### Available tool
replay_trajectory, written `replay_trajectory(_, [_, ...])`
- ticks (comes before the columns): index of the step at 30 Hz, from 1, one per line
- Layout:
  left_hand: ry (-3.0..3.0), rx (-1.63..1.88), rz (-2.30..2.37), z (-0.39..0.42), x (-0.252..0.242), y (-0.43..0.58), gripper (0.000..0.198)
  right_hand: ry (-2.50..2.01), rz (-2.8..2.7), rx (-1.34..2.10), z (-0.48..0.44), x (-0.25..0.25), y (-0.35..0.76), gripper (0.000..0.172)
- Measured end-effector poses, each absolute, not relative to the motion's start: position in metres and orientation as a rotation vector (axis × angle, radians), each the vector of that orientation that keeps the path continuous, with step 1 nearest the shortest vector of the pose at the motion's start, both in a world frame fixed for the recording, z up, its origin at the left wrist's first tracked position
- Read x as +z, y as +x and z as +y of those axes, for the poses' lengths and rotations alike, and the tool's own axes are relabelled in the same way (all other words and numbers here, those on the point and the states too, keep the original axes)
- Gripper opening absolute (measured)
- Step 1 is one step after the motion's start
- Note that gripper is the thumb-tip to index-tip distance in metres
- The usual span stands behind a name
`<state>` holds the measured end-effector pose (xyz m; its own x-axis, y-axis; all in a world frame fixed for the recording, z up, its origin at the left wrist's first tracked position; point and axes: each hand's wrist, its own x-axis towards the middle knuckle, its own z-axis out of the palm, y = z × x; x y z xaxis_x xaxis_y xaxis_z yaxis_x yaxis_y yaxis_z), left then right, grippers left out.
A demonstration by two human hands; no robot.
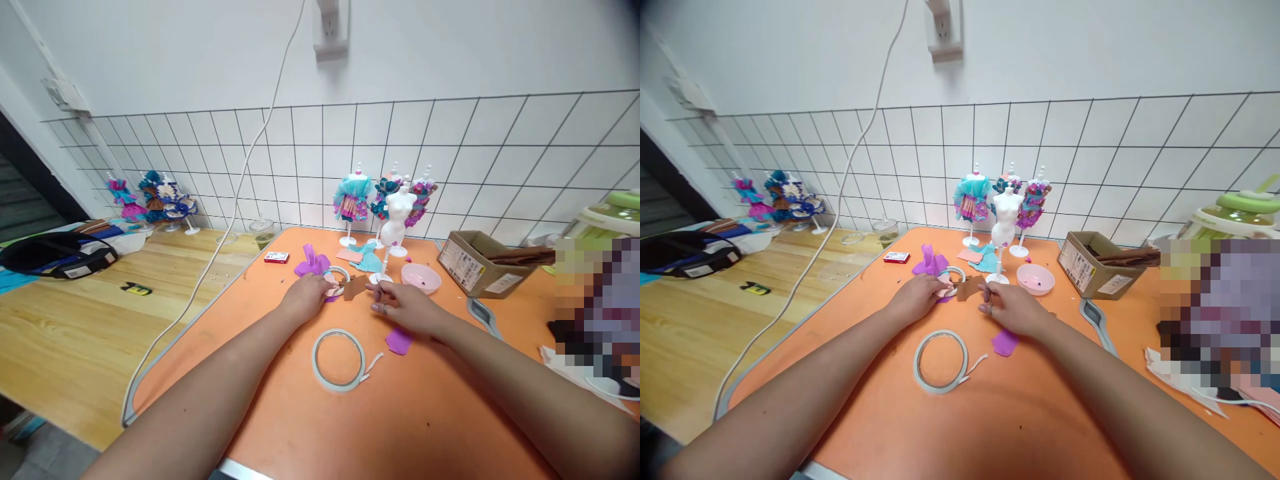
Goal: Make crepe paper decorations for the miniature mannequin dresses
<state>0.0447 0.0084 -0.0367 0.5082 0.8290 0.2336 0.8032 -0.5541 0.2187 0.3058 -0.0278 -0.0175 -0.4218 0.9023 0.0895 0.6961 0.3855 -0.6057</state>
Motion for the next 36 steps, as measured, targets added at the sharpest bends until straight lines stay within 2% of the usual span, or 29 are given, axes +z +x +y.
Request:
replay_trajectory(6, [2.641, 0.504, 1.441, 0.010, -0.035, 0.038, 0.033, -1.393, -2.230, 0.698, 0.000, -0.027, 0.273, 0.019])
replay_trajectory(12, [2.692, 0.440, 1.425, 0.009, -0.037, 0.042, 0.036, -1.455, -2.059, 0.765, 0.017, -0.038, 0.263, 0.019])
replay_trajectory(22, [2.711, 0.421, 1.482, 0.000, -0.032, 0.047, 0.039, -1.386, -1.954, 0.888, -0.026, -0.006, 0.291, 0.022])
replay_trajectory(27, [2.694, 0.392, 1.538, 0.007, -0.035, 0.044, 0.022, -1.674, -1.935, 0.710, -0.068, -0.001, 0.336, 0.023])
replay_trajectory(33, [2.636, 0.500, 1.701, 0.011, -0.038, 0.042, 0.033, -2.003, -2.047, 0.405, -0.090, -0.012, 0.385, 0.028])
replay_trajectory(36, [2.588, 0.550, 1.826, 0.011, -0.034, 0.041, 0.041, -2.136, -2.136, 0.309, -0.092, -0.019, 0.392, 0.023])
